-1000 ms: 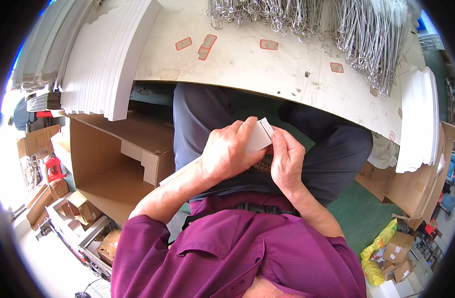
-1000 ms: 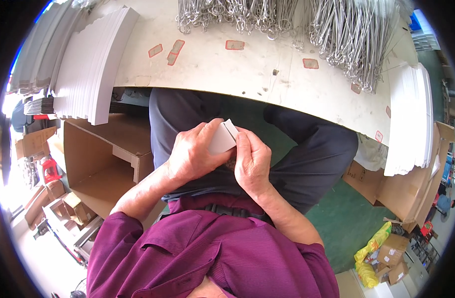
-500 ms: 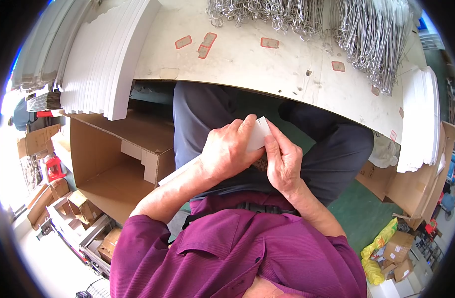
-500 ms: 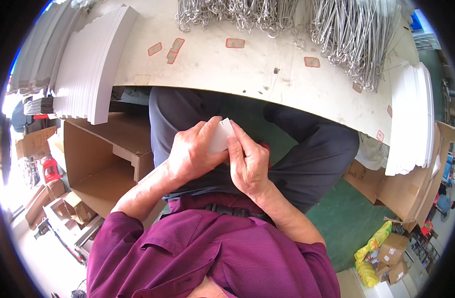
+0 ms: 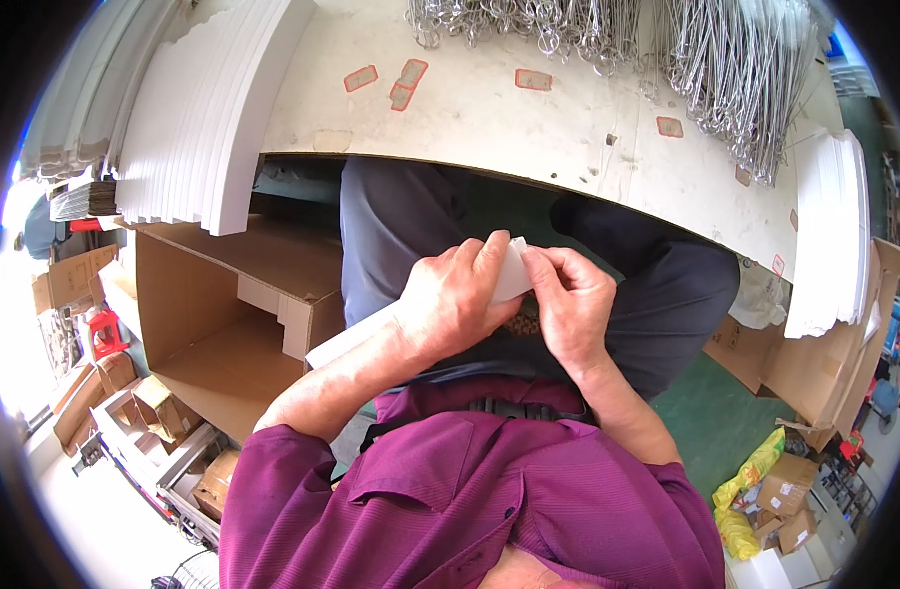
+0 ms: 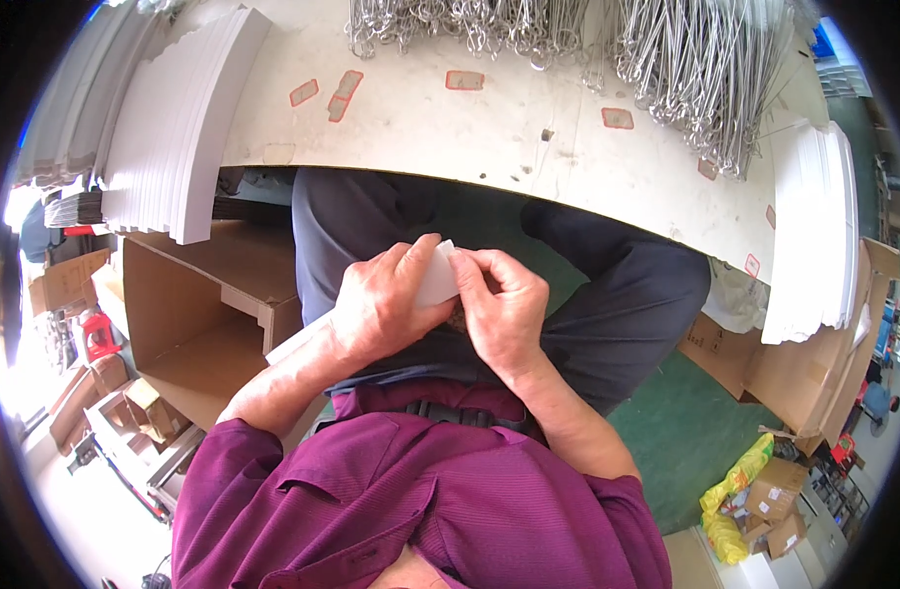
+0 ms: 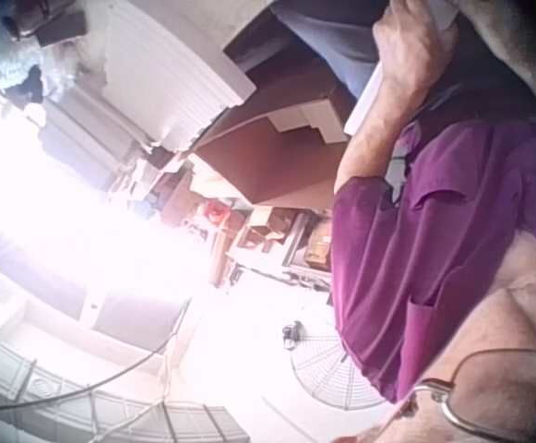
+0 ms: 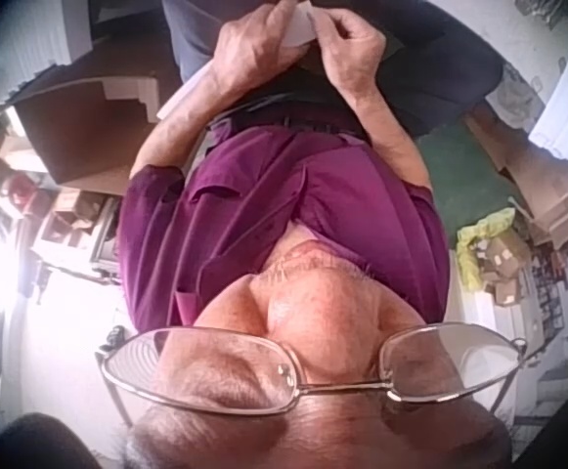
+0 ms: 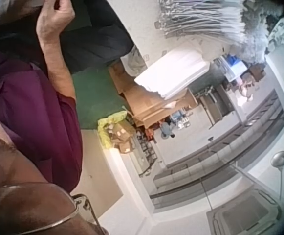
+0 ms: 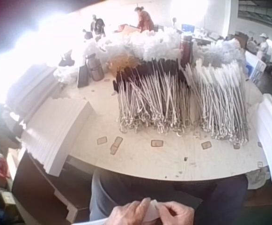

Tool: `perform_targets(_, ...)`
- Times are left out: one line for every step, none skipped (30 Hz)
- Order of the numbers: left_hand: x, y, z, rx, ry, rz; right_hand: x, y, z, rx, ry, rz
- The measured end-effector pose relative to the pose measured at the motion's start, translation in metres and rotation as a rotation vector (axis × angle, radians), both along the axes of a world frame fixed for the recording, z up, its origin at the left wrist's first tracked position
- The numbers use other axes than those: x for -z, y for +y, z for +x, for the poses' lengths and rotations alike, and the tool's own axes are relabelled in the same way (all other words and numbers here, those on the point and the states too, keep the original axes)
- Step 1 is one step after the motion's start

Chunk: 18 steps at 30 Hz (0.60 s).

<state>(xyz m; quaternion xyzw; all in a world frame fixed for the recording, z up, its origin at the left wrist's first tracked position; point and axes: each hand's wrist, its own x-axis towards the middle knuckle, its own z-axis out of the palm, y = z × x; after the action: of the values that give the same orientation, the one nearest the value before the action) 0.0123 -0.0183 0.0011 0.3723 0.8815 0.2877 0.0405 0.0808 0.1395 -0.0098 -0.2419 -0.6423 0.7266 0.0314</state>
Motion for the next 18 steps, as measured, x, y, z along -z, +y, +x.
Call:
perform_targets(0.0, 0.0, -0.001, -0.015, -0.018, 0.029, -0.001, -0.005, 0.001, 0.011, 0.082, 0.128)
perform_targets(0.0, -0.001, -0.003, -0.03, -0.037, 0.058, -0.002, -0.008, 0.002, 0.022, 0.164, 0.255)
perform_targets(0.0, -0.001, -0.004, -0.03, -0.038, 0.058, 0.004, -0.006, 0.005, -0.049, 0.239, 0.389)
perform_targets(0.0, -0.003, -0.005, -0.028, -0.05, 0.065, 0.003, -0.009, 0.006, -0.05, 0.239, 0.389)
perform_targets(0.0, -0.004, -0.006, -0.026, -0.062, 0.072, 0.002, -0.014, 0.008, -0.035, 0.227, 0.182)
perform_targets(-0.001, -0.004, -0.007, -0.027, -0.062, 0.072, 0.002, -0.016, 0.009, -0.019, 0.215, -0.025)
perform_targets(-0.003, -0.002, -0.008, -0.034, -0.118, 0.073, 0.008, -0.016, 0.009, -0.067, 0.218, -0.088)
perform_targets(-0.004, -0.001, -0.008, -0.04, -0.175, 0.074, 0.011, -0.016, 0.011, -0.066, 0.215, -0.088)
perform_targets(-0.005, -0.001, -0.009, -0.039, -0.177, 0.074, 0.012, -0.015, 0.011, -0.089, 0.233, 0.004)
perform_targets(-0.005, -0.002, -0.008, -0.063, -0.211, 0.058, 0.013, -0.016, 0.012, -0.113, 0.248, 0.096)
perform_targets(-0.006, -0.002, -0.008, -0.087, -0.244, 0.042, 0.012, -0.016, 0.012, -0.111, 0.245, 0.096)
perform_targets(-0.006, -0.003, -0.009, -0.085, -0.246, 0.041, 0.01, -0.017, 0.01, -0.132, 0.277, 0.196)
perform_targets(-0.005, -0.003, -0.009, -0.084, -0.25, 0.035, 0.009, -0.016, 0.008, -0.156, 0.311, 0.295)
perform_targets(-0.005, -0.004, -0.01, -0.084, -0.252, 0.028, 0.009, -0.016, 0.007, -0.157, 0.313, 0.294)
perform_targets(-0.005, -0.005, -0.01, -0.088, -0.249, 0.026, 0.009, -0.016, 0.006, -0.169, 0.346, 0.377)
perform_targets(-0.004, -0.008, -0.01, -0.087, -0.237, 0.03, 0.01, -0.017, 0.003, -0.183, 0.386, 0.453)
perform_targets(-0.004, -0.011, -0.009, -0.089, -0.221, 0.033, 0.008, -0.016, 0.003, -0.19, 0.401, 0.439)
perform_targets(-0.007, -0.011, -0.006, -0.089, -0.201, 0.047, 0.002, -0.014, 0.007, -0.217, 0.343, 0.457)
